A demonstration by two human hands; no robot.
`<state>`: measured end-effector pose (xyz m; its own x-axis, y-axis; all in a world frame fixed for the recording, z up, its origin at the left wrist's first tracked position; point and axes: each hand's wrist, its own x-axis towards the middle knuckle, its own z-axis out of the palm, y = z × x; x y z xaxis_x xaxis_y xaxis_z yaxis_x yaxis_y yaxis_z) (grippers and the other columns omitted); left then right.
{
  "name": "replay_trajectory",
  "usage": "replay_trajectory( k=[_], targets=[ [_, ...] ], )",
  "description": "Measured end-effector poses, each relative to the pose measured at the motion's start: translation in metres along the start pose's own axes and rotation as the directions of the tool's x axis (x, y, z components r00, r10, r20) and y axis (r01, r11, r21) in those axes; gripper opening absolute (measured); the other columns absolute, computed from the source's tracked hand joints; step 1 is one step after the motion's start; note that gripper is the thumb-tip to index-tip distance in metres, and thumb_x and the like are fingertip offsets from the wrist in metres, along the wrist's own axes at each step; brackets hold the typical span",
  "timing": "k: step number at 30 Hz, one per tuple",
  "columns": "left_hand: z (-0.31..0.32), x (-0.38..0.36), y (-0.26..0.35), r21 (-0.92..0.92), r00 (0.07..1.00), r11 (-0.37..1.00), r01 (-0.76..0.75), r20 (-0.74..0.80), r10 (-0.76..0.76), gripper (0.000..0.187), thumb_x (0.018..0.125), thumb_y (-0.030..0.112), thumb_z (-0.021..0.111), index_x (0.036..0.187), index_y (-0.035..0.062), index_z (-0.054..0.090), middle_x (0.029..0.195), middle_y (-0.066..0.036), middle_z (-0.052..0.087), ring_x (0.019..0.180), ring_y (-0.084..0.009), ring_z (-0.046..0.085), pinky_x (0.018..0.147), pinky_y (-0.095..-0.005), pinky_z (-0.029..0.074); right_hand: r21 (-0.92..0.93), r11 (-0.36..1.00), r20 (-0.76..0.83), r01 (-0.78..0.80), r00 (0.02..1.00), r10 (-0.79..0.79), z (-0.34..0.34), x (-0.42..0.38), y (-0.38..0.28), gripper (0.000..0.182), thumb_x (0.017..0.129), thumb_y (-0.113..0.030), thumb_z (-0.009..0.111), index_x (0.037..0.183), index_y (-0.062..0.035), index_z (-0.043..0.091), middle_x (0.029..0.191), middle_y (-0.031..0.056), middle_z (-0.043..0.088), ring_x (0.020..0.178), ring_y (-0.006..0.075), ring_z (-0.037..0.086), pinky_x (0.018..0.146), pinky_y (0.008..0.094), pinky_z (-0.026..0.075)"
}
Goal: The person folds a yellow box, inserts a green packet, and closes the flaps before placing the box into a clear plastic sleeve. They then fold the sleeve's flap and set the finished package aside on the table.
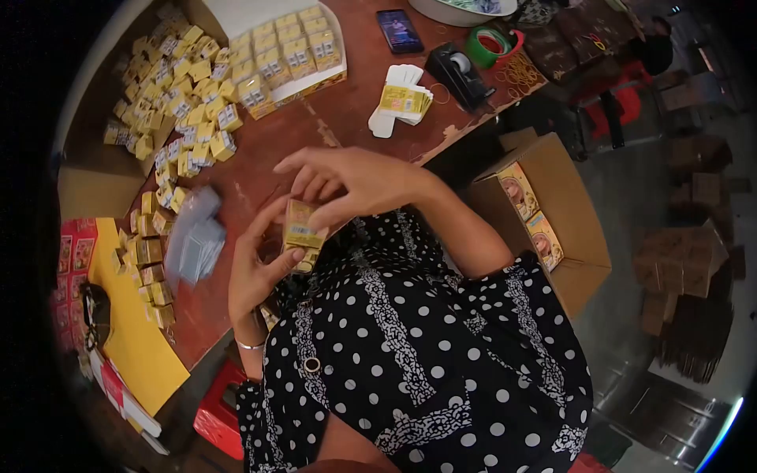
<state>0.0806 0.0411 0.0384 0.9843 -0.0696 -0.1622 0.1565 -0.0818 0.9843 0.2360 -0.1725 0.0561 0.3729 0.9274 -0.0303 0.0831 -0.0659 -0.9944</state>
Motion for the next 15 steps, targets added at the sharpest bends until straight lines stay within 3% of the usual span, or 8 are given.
replay_trajectory(
  k=[1,2,4,5,7,8,10,15],
  targets=[
    [0.000,0.000,-0.002,-0.096,0.999,0.995,0.040,0.034,-0.037,0.072,0.081,0.006,0.084,0.145,0.0013,0.052,0.119,-0.006,0.065,0.110,-0.0162,0.063,0.098,-0.0292,0.049,0.000,1.000,-0.181,0.023,0.983,-0.023,-0.019,-0.015,-0.014,0.058,0.088,-0.020,0.079,0.138,-0.0021,0.056,0.117,0.0117,0.069,0.104,0.0163,0.067,0.088,0.0322,0.054],
    [0.002,-0.001,0.000,-0.144,0.998,0.989,0.044,0.049,-0.038,0.068,0.082,0.001,0.081,0.143,-0.0001,0.051,0.121,-0.004,0.063,0.112,-0.0141,0.062,0.098,-0.0280,0.048,-0.138,0.990,-0.460,-0.015,0.886,-0.051,-0.050,-0.029,-0.005,0.047,0.090,-0.020,0.077,0.132,-0.0023,0.062,0.112,0.0077,0.070,0.100,0.0142,0.066,0.087,0.0304,0.053],
    [0.004,-0.002,-0.015,-0.224,0.999,0.974,-0.019,0.028,0.026,0.066,0.082,0.000,0.081,0.141,-0.0003,0.051,0.120,-0.004,0.062,0.111,-0.0140,0.062,0.098,-0.0282,0.048,-0.223,0.946,-0.879,-0.235,0.468,-0.090,-0.116,-0.058,0.013,0.024,0.097,-0.023,0.069,0.108,-0.0017,0.074,0.093,0.0002,0.070,0.081,0.0093,0.063,0.077,0.0268,0.052],
    [0.004,-0.003,-0.022,-0.302,0.997,0.950,-0.080,-0.002,0.083,0.064,0.082,-0.001,0.081,0.139,-0.0004,0.051,0.119,-0.004,0.061,0.111,-0.0138,0.062,0.098,-0.0283,0.048,-0.315,0.911,-0.907,-0.268,0.368,-0.205,-0.161,-0.081,0.043,0.023,0.097,-0.023,0.068,0.104,-0.0021,0.075,0.089,-0.0008,0.070,0.074,0.0093,0.060,0.071,0.0276,0.050],
    [0.002,-0.004,-0.029,-0.347,0.996,0.934,-0.079,0.003,0.086,0.063,0.082,-0.001,0.081,0.137,-0.0002,0.051,0.120,-0.004,0.061,0.112,-0.0141,0.061,0.098,-0.0287,0.048,-0.304,0.789,-0.935,-0.534,0.326,-0.139,-0.223,-0.123,0.077,0.023,0.098,-0.024,0.067,0.101,-0.0024,0.075,0.088,-0.0001,0.070,0.074,0.0096,0.059,0.069,0.0278,0.049],
    [0.003,-0.004,-0.030,-0.392,0.996,0.917,-0.076,0.004,0.084,0.061,0.082,-0.002,0.081,0.135,0.0000,0.050,0.120,-0.004,0.061,0.112,-0.0143,0.061,0.099,-0.0291,0.048,-0.306,0.788,-0.934,-0.534,0.326,-0.142,-0.240,-0.133,0.088,0.023,0.098,-0.024,0.067,0.101,-0.0024,0.075,0.088,-0.0001,0.070,0.074,0.0096,0.059,0.069,0.0278,0.049],
    [0.006,-0.003,-0.032,-0.409,0.997,0.910,-0.067,0.006,0.077,0.062,0.082,-0.002,0.082,0.135,0.0003,0.050,0.121,-0.004,0.061,0.113,-0.0144,0.060,0.099,-0.0294,0.048,-0.126,0.729,-0.918,-0.673,0.358,0.172,-0.262,-0.144,0.102,0.024,0.098,-0.025,0.067,0.102,-0.0035,0.075,0.089,0.0009,0.071,0.077,0.0105,0.060,0.071,0.0287,0.048],
    [0.009,-0.001,-0.030,-0.438,0.999,0.898,-0.035,0.004,0.041,0.063,0.081,-0.004,0.081,0.135,0.0004,0.049,0.122,-0.004,0.061,0.115,-0.0144,0.059,0.100,-0.0302,0.049,-0.088,0.716,-0.846,-0.692,0.431,0.313,-0.264,-0.143,0.094,0.025,0.099,-0.029,0.067,0.106,-0.0054,0.073,0.098,0.0007,0.071,0.082,0.0104,0.062,0.075,0.0305,0.049]
  ],
)
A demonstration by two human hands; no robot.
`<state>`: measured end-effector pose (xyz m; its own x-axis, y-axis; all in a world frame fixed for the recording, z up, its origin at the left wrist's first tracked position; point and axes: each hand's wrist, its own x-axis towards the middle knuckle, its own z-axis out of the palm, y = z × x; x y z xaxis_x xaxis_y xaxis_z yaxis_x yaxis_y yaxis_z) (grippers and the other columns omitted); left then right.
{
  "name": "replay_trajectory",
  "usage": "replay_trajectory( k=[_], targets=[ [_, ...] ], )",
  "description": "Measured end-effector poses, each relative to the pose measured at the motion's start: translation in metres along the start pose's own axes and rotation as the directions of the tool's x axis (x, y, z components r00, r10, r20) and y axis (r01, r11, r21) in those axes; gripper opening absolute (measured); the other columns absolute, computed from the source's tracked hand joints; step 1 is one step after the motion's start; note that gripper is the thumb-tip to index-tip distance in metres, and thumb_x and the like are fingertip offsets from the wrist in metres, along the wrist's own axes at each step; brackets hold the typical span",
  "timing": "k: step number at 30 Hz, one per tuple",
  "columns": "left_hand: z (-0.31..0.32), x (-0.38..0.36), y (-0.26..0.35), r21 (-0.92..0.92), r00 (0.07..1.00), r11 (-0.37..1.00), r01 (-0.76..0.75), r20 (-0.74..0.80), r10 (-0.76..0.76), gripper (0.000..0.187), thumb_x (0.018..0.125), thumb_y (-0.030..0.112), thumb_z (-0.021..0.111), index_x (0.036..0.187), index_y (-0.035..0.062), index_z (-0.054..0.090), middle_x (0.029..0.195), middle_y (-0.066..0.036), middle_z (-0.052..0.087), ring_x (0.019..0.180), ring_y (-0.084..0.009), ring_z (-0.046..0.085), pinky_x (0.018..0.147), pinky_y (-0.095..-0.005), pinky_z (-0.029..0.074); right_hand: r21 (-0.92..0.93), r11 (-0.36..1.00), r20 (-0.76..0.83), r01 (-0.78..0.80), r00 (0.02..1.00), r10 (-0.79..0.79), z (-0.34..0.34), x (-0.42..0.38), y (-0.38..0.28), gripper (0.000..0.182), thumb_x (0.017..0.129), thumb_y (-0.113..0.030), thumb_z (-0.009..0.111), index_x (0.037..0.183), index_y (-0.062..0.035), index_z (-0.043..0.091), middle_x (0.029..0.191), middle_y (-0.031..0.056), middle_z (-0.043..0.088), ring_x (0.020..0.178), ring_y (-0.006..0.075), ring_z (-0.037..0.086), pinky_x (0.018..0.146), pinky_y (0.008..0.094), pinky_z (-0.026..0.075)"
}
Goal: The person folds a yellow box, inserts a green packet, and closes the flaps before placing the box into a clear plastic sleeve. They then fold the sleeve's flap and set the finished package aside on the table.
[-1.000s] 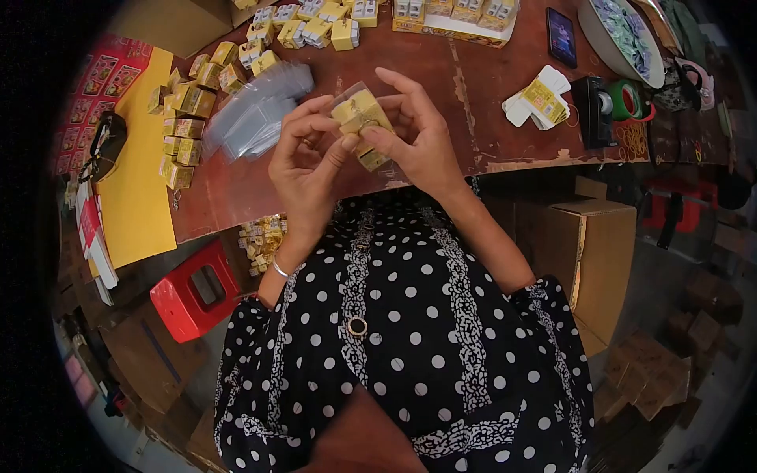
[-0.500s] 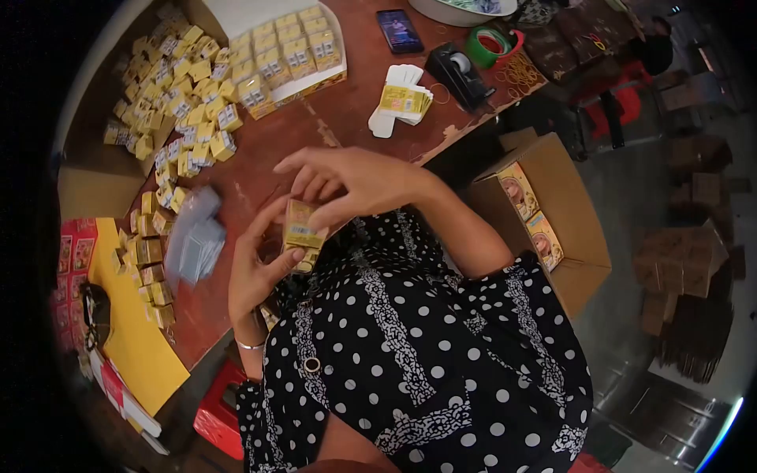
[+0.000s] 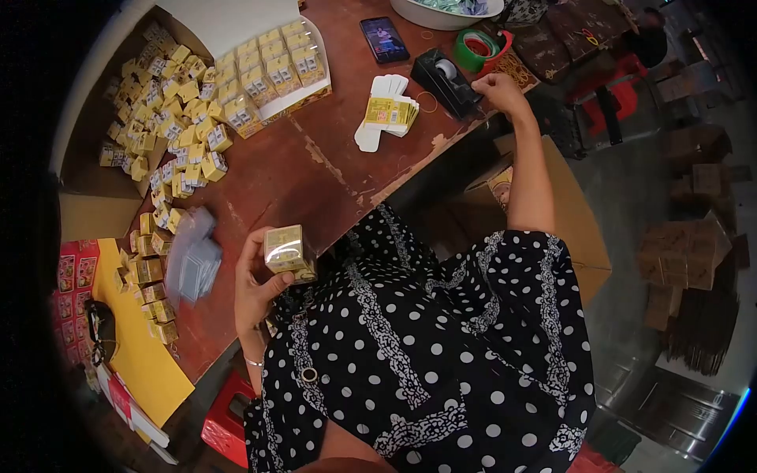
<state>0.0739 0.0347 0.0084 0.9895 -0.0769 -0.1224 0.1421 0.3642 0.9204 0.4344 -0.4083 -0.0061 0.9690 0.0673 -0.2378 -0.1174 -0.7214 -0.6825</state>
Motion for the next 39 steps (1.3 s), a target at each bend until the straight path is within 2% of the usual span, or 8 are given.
replay_trajectory(
  k=[11,14,16,25,34,35,36,39],
  targets=[
    [-0.001,-0.002,-0.003,-0.020,0.999,1.000,-0.002,-0.046,0.001,0.064,0.081,-0.005,0.080,0.136,0.0005,0.049,0.123,-0.006,0.064,0.114,-0.0155,0.063,0.100,-0.0318,0.051,0.170,0.985,0.152,-0.019,0.988,-0.007,0.001,-0.002,0.008,0.018,0.099,-0.024,0.069,0.106,-0.0073,0.070,0.102,0.0007,0.070,0.084,0.0093,0.063,0.070,0.0273,0.053],
    [-0.003,-0.005,-0.001,-0.041,0.998,0.999,0.002,-0.067,-0.005,0.064,0.080,-0.004,0.081,0.136,0.0006,0.050,0.122,-0.006,0.065,0.113,-0.0155,0.063,0.100,-0.0317,0.051,0.418,0.908,0.063,-0.017,0.998,-0.011,0.003,-0.019,-0.001,0.018,0.098,-0.020,0.071,0.103,-0.0024,0.071,0.102,0.0031,0.071,0.082,0.0108,0.066,0.071,0.0276,0.058],
    [-0.005,-0.007,-0.003,-0.048,0.997,0.999,-0.001,-0.078,-0.003,0.064,0.080,-0.003,0.082,0.136,0.0007,0.050,0.121,-0.006,0.066,0.112,-0.0155,0.063,0.099,-0.0316,0.052,0.581,0.813,0.014,0.036,0.998,-0.054,-0.001,-0.034,-0.002,0.018,0.098,-0.019,0.070,0.100,-0.0011,0.069,0.122,0.0110,0.069,0.101,0.0142,0.067,0.086,0.0308,0.062],
    [-0.003,-0.006,-0.003,-0.153,0.986,0.986,-0.060,-0.161,0.035,0.066,0.078,-0.001,0.084,0.135,0.0004,0.050,0.121,-0.008,0.067,0.110,-0.0175,0.067,0.097,-0.0330,0.056,0.787,0.604,-0.141,0.126,0.990,-0.023,0.042,-0.032,0.059,0.010,0.096,-0.009,0.072,0.094,0.0007,0.069,0.124,0.0133,0.067,0.101,0.0164,0.068,0.089,0.0288,0.060],
    [0.005,0.001,0.000,-0.255,0.966,0.948,-0.193,-0.221,0.137,0.065,0.079,-0.005,0.078,0.137,-0.0016,0.049,0.124,-0.011,0.066,0.110,-0.0215,0.069,0.096,-0.0355,0.058,0.560,0.764,-0.299,0.319,0.939,-0.172,0.038,-0.016,0.071,0.011,0.093,-0.006,0.072,0.088,0.0043,0.071,0.125,0.0217,0.069,0.115,0.0222,0.066,0.093,0.0293,0.049],
    [0.004,0.000,0.000,-0.275,0.965,0.940,-0.203,-0.220,0.144,0.065,0.079,-0.006,0.077,0.137,-0.0016,0.049,0.125,-0.011,0.066,0.110,-0.0208,0.068,0.096,-0.0348,0.058,0.470,0.783,-0.311,0.408,0.906,-0.286,0.036,-0.015,0.074,0.012,0.092,-0.007,0.073,0.086,0.0023,0.071,0.120,0.0201,0.071,0.120,0.0232,0.064,0.094,0.0295,0.049],
    [0.003,0.001,-0.002,-0.294,0.960,0.928,-0.229,-0.227,0.165,0.064,0.079,-0.006,0.079,0.137,-0.0012,0.050,0.125,-0.011,0.066,0.111,-0.0199,0.068,0.096,-0.0338,0.057,0.172,0.861,-0.323,0.478,0.853,-0.409,0.030,-0.003,0.086,0.014,0.093,-0.007,0.072,0.084,0.0028,0.069,0.116,0.0175,0.073,0.121,0.0239,0.065,0.096,0.0303,0.049],
    [0.003,-0.002,-0.001,-0.232,0.941,0.934,-0.273,-0.264,0.210,0.064,0.079,-0.005,0.081,0.135,-0.0003,0.051,0.124,-0.010,0.067,0.112,-0.0182,0.067,0.096,-0.0321,0.056,0.048,0.925,-0.389,0.376,0.860,-0.329,0.020,-0.021,0.065,0.014,0.097,-0.010,0.070,0.092,0.0024,0.071,0.111,0.0118,0.074,0.112,0.0175,0.067,0.092,0.0301,0.050]
  ],
)
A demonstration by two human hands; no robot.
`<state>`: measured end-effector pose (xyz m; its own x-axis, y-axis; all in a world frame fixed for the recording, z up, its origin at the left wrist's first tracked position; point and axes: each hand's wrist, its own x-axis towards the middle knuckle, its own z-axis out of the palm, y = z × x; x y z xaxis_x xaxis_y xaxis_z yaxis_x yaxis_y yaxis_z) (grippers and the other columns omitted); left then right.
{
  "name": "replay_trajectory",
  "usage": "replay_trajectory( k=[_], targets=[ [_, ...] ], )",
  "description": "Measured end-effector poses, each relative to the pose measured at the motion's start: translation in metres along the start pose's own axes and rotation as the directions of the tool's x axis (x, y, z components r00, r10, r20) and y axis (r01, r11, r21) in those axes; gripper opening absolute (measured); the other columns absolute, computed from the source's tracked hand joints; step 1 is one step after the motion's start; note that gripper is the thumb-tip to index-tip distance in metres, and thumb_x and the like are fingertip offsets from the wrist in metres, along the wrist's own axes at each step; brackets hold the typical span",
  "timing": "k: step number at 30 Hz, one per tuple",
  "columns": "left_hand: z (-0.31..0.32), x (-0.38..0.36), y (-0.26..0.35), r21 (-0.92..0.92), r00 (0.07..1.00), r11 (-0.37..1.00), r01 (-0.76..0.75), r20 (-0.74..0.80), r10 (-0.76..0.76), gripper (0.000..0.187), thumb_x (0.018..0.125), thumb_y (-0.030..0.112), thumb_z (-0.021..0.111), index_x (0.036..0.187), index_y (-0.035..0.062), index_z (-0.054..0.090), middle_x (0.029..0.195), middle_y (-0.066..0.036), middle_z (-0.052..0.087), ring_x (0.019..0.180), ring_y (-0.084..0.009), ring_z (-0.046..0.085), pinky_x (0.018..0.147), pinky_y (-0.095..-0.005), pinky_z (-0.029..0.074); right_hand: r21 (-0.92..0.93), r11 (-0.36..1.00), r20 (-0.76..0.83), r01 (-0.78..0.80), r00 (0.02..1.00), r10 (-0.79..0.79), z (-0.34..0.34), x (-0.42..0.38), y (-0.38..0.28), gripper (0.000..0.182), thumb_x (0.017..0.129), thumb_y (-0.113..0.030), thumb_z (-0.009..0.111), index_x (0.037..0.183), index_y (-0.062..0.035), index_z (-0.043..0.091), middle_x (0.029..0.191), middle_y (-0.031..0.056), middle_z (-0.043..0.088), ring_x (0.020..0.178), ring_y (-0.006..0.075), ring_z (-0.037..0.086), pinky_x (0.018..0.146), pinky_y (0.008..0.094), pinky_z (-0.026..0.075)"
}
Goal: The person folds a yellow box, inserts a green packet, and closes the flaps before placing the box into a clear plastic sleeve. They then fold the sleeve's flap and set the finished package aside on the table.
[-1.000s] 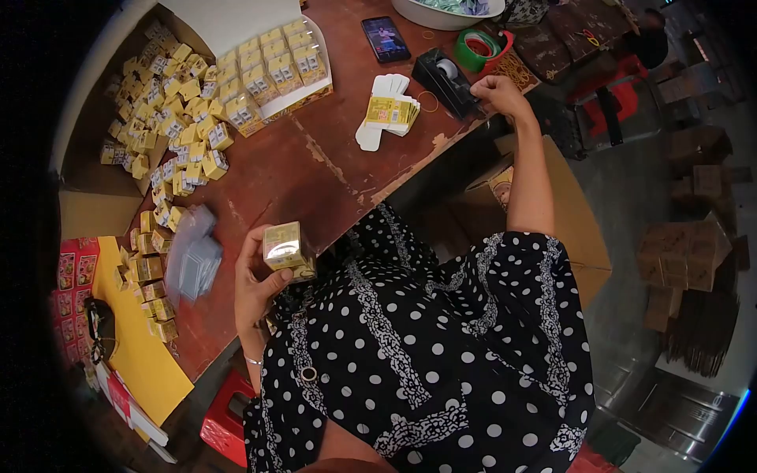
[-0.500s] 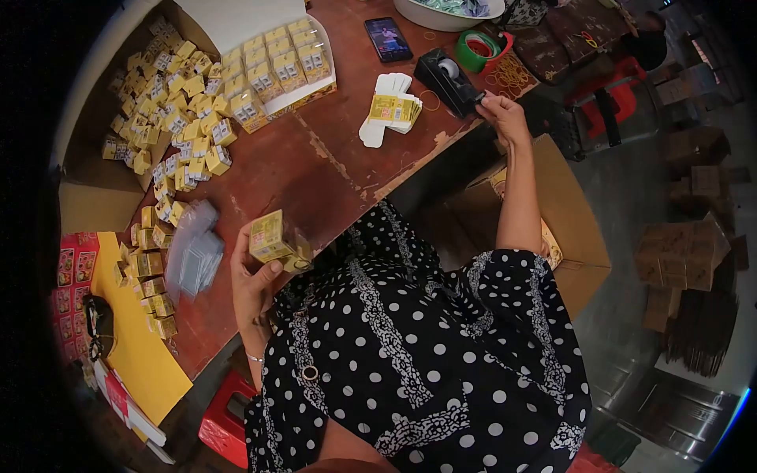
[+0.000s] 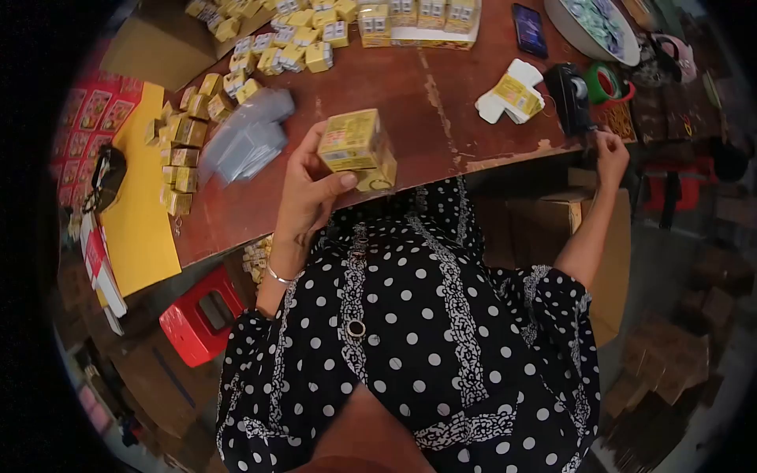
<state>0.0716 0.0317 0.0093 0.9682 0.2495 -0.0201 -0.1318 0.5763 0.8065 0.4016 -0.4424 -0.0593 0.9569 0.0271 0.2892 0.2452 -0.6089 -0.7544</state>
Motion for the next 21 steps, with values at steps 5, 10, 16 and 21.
replay_trajectory(
  k=[5,10,16,21],
  targets=[
    [0.009,0.000,0.002,0.243,0.988,0.961,-0.135,-0.043,0.149,0.060,0.082,-0.005,0.081,0.133,0.0004,0.050,0.123,-0.010,0.066,0.112,-0.0174,0.066,0.094,-0.0317,0.057,0.461,0.883,-0.035,-0.085,0.993,0.113,0.024,-0.031,-0.153,0.020,0.101,-0.018,0.069,0.109,0.0007,0.068,0.105,0.0085,0.071,0.089,0.0148,0.064,0.079,0.0305,0.054],
    [0.018,0.002,-0.007,0.431,0.958,0.881,-0.195,-0.109,0.265,0.060,0.082,-0.006,0.080,0.133,0.0022,0.051,0.124,-0.009,0.064,0.113,-0.0181,0.066,0.094,-0.0327,0.058,0.836,0.495,0.414,-0.238,0.865,-0.283,0.097,-0.133,-0.280,0.012,0.103,-0.008,0.061,0.112,0.0007,0.062,0.087,0.0098,0.066,0.072,0.0137,0.062,0.066,0.0277,0.055],
    [0.005,0.000,-0.015,0.614,0.897,0.730,-0.301,-0.078,0.436,0.058,0.080,-0.008,0.078,0.133,0.0021,0.055,0.135,-0.011,0.058,0.120,-0.0215,0.063,0.096,-0.0339,0.058,0.728,0.492,0.635,-0.477,0.741,-0.221,0.145,-0.185,-0.318,0.015,0.101,-0.007,0.064,0.113,0.0011,0.063,0.089,0.0096,0.071,0.068,0.0127,0.067,0.062,0.0260,0.057],
    [0.006,0.001,-0.017,0.672,0.869,0.658,-0.339,-0.045,0.493,0.061,0.078,-0.009,0.079,0.133,0.0028,0.056,0.136,-0.013,0.057,0.123,-0.0250,0.063,0.096,-0.0351,0.058,0.694,0.552,0.656,-0.462,0.722,-0.221,0.151,-0.184,-0.319,0.015,0.100,-0.008,0.066,0.112,-0.0007,0.064,0.089,0.0081,0.072,0.069,0.0110,0.067,0.063,0.0243,0.058]
  ],
)
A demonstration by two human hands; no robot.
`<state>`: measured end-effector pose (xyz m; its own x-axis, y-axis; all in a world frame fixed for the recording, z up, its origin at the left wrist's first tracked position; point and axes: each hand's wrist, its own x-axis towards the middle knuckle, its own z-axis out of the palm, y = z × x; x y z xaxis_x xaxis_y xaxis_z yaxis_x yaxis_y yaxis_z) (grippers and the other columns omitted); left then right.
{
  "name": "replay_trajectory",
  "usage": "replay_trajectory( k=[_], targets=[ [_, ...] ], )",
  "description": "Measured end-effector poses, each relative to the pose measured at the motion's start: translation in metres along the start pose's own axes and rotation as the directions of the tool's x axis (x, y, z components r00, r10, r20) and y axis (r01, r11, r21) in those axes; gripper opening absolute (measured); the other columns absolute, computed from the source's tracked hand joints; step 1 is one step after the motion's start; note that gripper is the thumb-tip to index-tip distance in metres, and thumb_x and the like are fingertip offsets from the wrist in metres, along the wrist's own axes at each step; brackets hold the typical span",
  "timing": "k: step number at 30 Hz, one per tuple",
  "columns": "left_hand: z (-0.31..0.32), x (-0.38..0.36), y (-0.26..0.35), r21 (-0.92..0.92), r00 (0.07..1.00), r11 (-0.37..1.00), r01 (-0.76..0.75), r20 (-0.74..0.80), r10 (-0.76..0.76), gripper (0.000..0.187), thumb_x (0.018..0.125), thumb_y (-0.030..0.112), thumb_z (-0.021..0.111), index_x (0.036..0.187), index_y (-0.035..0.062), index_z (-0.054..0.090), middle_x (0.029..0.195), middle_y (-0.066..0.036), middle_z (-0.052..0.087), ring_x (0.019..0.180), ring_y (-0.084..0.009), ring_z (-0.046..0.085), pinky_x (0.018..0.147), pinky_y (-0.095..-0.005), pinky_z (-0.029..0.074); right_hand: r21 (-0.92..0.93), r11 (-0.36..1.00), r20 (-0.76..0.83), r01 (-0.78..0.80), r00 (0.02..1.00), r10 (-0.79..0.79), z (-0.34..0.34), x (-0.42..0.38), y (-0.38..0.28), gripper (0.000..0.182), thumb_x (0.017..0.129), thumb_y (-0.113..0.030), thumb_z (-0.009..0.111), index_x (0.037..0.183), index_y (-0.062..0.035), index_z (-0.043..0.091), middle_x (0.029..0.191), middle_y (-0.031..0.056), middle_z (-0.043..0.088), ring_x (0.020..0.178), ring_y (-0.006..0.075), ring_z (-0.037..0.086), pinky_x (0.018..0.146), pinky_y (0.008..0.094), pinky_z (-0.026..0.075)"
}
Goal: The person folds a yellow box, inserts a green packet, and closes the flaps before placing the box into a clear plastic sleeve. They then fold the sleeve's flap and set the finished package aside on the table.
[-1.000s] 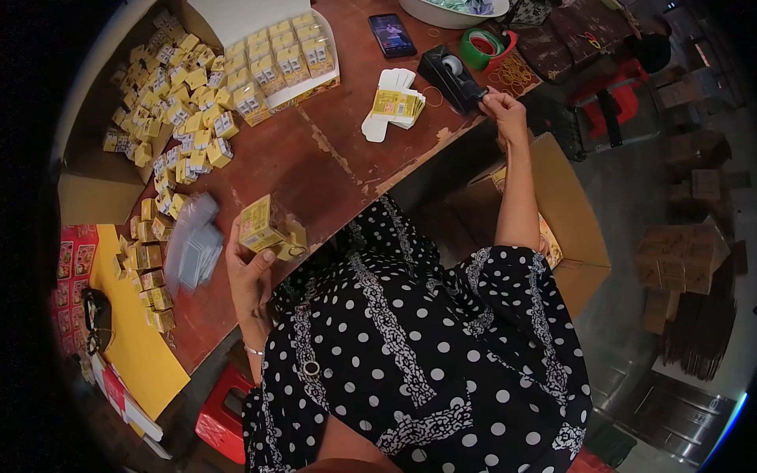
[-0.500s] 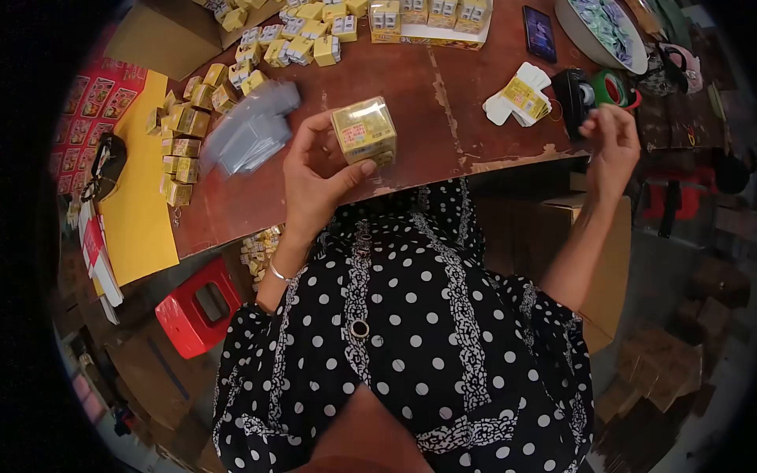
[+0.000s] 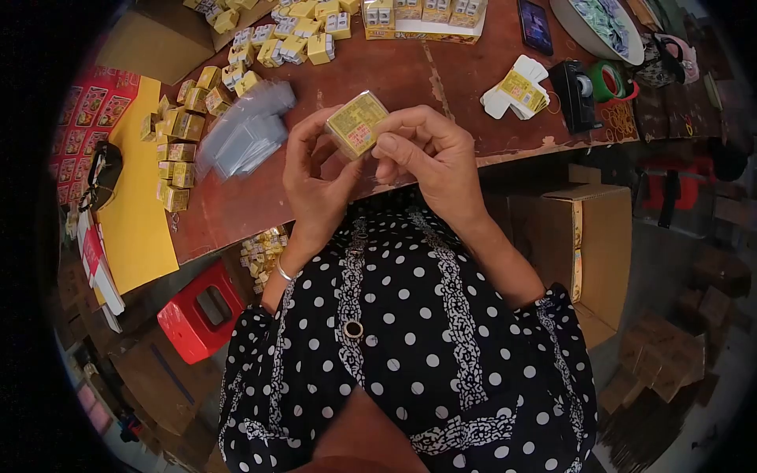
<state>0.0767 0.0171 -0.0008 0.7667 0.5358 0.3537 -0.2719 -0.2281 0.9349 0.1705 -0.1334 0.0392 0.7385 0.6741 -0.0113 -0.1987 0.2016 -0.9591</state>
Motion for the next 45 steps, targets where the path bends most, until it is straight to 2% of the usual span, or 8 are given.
replay_trajectory(
  k=[9,15,17,20,27,29,35,45],
  targets=[
    [-0.001,0.000,0.000,0.082,0.995,0.991,-0.104,-0.005,0.104,0.061,0.078,-0.008,0.080,0.132,0.0048,0.057,0.134,-0.013,0.059,0.122,-0.0263,0.063,0.094,-0.0362,0.059,-0.037,0.998,0.027,-0.041,0.999,0.042,0.004,0.005,-0.010,0.056,0.096,-0.006,0.070,0.146,-0.0029,0.046,0.086,0.0067,0.070,0.070,0.0107,0.069,0.062,0.0227,0.058],
    [0.000,-0.001,0.010,-0.175,0.994,0.978,0.109,-0.006,-0.112,0.056,0.082,-0.005,0.081,0.131,0.0023,0.054,0.130,-0.011,0.060,0.114,-0.0196,0.066,0.092,-0.0319,0.059,-0.325,0.936,-0.037,-0.132,0.991,0.127,-0.001,0.014,-0.004,0.059,0.093,-0.006,0.074,0.146,-0.0028,0.045,0.097,0.0092,0.069,0.081,0.0133,0.069,0.069,0.0252,0.058],
    [-0.001,0.001,0.018,-0.236,0.948,0.918,0.318,0.092,-0.305,0.056,0.083,-0.004,0.081,0.130,0.0005,0.052,0.122,-0.010,0.065,0.108,-0.0165,0.067,0.089,-0.0293,0.059,-0.497,0.800,0.013,0.336,0.925,-0.381,-0.002,0.018,0.006,0.054,0.089,-0.003,0.077,0.139,-0.0033,0.053,0.115,0.0144,0.066,0.102,0.0176,0.067,0.084,0.0301,0.058],
    [0.001,0.002,0.020,-0.335,0.926,0.866,0.372,0.199,-0.321,0.056,0.083,-0.004,0.080,0.131,-0.0007,0.050,0.114,-0.010,0.069,0.103,-0.0153,0.069,0.087,-0.0281,0.059,-0.547,0.495,0.354,0.675,0.722,-0.594,-0.021,0.030,0.005,0.048,0.085,0.000,0.079,0.129,-0.0030,0.062,0.131,0.0193,0.060,0.122,0.0213,0.061,0.099,0.0341,0.054],
    [0.000,0.003,0.016,-0.344,0.933,0.869,0.357,0.183,-0.311,0.056,0.084,-0.004,0.080,0.131,-0.0012,0.050,0.113,-0.011,0.070,0.105,-0.0151,0.068,0.087,-0.0279,0.058,-0.520,0.548,0.520,0.655,0.752,-0.405,-0.030,0.042,0.003,0.051,0.085,-0.002,0.077,0.134,-0.0037,0.062,0.146,0.0196,0.054,0.132,0.0256,0.056,0.109,0.0382,0.047],
    [-0.001,0.003,0.014,-0.345,0.950,0.887,0.308,0.163,-0.267,0.056,0.084,-0.006,0.078,0.132,-0.0001,0.051,0.122,-0.011,0.066,0.111,-0.0157,0.066,0.090,-0.0292,0.058,-0.430,0.824,0.409,0.369,0.893,-0.187,-0.028,0.040,0.007,0.067,0.084,-0.010,0.078,0.146,-0.0057,0.053,0.146,0.0179,0.055,0.132,0.0270,0.056,0.110,0.0396,0.046],
    [-0.012,0.010,0.008,0.050,0.999,0.999,-0.005,0.040,0.003,0.062,0.077,-0.011,0.076,0.132,0.0048,0.054,0.134,-0.011,0.060,0.119,-0.0219,0.065,0.092,-0.0318,0.058,-0.185,0.981,0.290,0.055,0.957,0.001,-0.050,0.044,-0.006,0.074,0.093,-0.033,0.073,0.152,-0.0012,0.043,0.142,0.0165,0.057,0.129,0.0206,0.056,0.093,0.0326,0.053],
    [-0.011,0.020,0.010,0.533,0.920,0.749,-0.393,0.227,0.321,0.073,0.067,-0.007,0.082,0.134,0.0060,0.055,0.137,-0.018,0.056,0.128,-0.0405,0.056,0.103,-0.0467,0.051,-0.732,0.651,0.246,0.202,0.969,-0.024,-0.016,0.042,-0.024,0.067,0.087,-0.015,0.078,0.145,-0.0012,0.050,0.119,0.0066,0.062,0.102,0.0132,0.060,0.087,0.0270,0.052]
  ],
)
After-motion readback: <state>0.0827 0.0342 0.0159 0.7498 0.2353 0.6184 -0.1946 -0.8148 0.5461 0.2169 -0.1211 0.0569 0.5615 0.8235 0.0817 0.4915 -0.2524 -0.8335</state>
